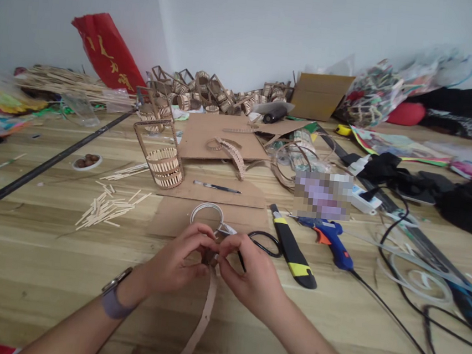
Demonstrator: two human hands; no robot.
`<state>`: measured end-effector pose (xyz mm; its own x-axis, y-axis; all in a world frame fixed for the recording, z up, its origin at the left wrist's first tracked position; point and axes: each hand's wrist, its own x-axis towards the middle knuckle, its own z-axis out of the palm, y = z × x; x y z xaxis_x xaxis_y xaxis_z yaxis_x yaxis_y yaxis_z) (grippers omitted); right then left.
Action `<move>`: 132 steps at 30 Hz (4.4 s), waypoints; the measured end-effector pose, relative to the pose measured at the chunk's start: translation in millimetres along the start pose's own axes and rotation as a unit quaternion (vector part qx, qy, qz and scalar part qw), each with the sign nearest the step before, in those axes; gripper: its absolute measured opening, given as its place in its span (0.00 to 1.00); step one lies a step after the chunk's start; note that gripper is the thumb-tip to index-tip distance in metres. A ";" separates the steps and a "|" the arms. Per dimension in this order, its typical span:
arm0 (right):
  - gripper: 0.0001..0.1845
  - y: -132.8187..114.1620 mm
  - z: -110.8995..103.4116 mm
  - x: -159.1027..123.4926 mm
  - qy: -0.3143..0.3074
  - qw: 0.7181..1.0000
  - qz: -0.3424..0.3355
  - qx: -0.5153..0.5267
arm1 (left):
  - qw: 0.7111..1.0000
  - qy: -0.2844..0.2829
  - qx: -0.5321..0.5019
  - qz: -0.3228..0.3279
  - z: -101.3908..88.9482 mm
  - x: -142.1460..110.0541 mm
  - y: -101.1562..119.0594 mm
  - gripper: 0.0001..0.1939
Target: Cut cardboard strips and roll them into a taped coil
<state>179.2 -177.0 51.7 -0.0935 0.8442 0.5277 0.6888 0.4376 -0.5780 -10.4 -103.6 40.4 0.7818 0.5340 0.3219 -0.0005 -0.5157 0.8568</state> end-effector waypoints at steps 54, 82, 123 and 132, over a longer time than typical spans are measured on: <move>0.05 -0.4 8.3 1.3 0.040 0.984 0.107 0.139 | 0.991 0.034 0.124 0.026 3.8 -1.1 10.7 0.17; 0.14 6.7 6.6 -2.5 0.010 0.997 -0.022 -0.073 | 0.980 0.150 0.130 0.006 9.9 -0.2 0.5 0.19; 0.11 0.9 7.9 -2.1 -0.021 0.994 0.111 -0.008 | 0.965 0.138 0.222 0.024 17.8 -4.4 -3.1 0.21; 0.10 1.3 11.4 -4.5 -0.008 0.996 0.084 -0.042 | 0.968 0.129 0.215 0.006 20.1 -6.1 -1.9 0.21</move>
<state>172.3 -176.8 41.5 0.0176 0.9086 0.4174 0.7538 0.2622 -0.6026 -2.7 -119.4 28.6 0.6009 0.6480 0.4681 0.2952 -0.7240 0.6234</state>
